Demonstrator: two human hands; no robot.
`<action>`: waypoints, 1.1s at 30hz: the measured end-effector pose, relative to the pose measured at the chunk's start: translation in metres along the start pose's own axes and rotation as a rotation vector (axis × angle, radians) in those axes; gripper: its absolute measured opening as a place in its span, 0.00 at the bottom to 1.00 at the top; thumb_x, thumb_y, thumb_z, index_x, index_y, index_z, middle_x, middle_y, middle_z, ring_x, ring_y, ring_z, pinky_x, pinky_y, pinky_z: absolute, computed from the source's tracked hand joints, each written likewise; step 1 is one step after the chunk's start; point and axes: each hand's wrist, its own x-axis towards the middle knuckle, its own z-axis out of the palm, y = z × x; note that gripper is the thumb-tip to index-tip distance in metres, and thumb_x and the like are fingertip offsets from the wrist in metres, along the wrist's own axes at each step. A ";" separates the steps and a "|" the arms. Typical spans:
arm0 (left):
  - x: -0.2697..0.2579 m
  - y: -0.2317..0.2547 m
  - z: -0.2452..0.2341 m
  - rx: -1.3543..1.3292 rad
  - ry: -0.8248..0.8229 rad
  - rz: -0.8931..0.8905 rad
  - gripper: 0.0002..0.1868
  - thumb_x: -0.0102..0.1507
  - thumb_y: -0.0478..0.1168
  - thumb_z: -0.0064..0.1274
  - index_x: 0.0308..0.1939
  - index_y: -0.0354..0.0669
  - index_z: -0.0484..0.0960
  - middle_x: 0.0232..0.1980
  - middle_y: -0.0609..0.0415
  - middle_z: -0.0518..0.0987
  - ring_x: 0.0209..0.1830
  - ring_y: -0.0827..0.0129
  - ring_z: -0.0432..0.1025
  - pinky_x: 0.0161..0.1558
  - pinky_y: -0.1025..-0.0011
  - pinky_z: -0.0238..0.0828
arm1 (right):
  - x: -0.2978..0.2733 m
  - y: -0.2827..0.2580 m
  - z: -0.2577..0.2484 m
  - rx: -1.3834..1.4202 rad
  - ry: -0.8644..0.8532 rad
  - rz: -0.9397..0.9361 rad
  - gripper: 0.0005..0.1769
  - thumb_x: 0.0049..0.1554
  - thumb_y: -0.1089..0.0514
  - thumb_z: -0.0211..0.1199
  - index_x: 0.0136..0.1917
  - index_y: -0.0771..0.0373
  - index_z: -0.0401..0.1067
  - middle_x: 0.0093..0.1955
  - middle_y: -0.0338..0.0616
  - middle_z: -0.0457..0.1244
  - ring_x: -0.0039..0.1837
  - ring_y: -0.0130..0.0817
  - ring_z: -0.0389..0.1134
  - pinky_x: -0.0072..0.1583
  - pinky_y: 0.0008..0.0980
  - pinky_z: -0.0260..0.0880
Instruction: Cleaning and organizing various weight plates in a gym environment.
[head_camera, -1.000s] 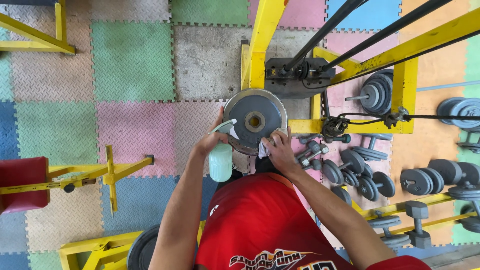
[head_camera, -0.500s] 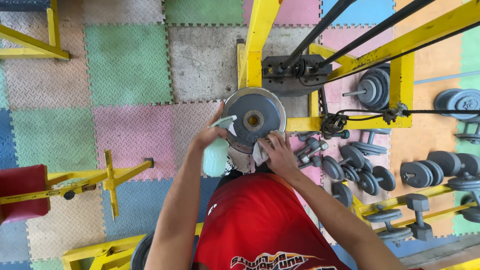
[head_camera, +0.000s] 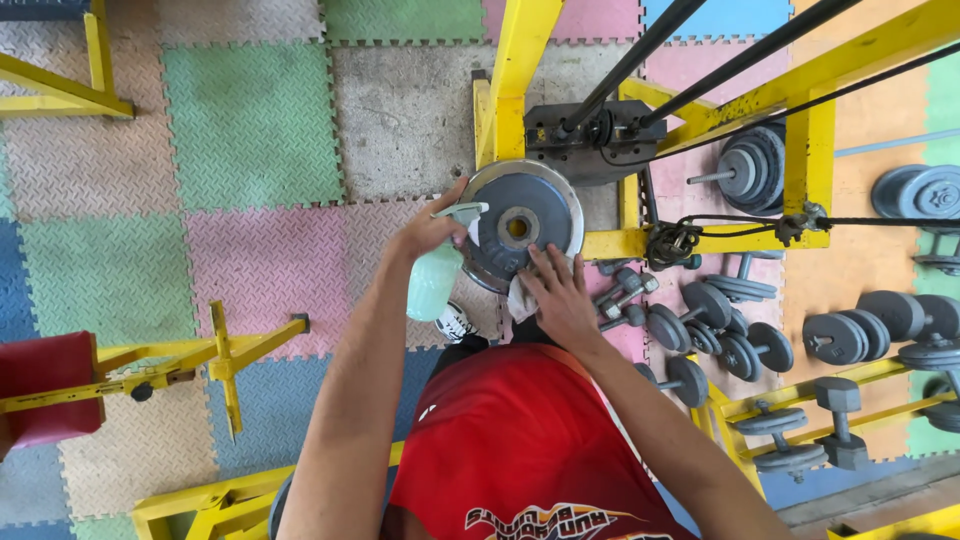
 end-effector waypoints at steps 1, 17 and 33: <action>0.006 -0.003 0.004 0.000 -0.001 0.000 0.57 0.45 0.27 0.50 0.81 0.55 0.56 0.55 0.55 0.81 0.41 0.73 0.74 0.44 0.75 0.75 | 0.000 0.009 0.002 -0.001 0.000 0.001 0.37 0.46 0.65 0.66 0.70 0.55 0.66 0.84 0.46 0.44 0.84 0.53 0.41 0.77 0.68 0.40; -0.001 -0.015 0.039 -0.200 0.054 0.108 0.60 0.48 0.24 0.47 0.84 0.58 0.45 0.52 0.55 0.78 0.35 0.74 0.69 0.36 0.75 0.71 | 0.002 0.055 -0.008 0.130 0.049 -0.093 0.36 0.43 0.71 0.63 0.66 0.59 0.69 0.81 0.43 0.53 0.84 0.51 0.45 0.79 0.64 0.41; -0.090 0.048 0.099 0.553 0.462 0.216 0.20 0.58 0.43 0.54 0.54 0.49 0.85 0.48 0.42 0.84 0.51 0.47 0.79 0.56 0.54 0.74 | 0.044 0.099 -0.039 0.853 0.284 0.272 0.26 0.58 0.67 0.61 0.70 0.62 0.67 0.62 0.51 0.68 0.63 0.39 0.70 0.64 0.32 0.68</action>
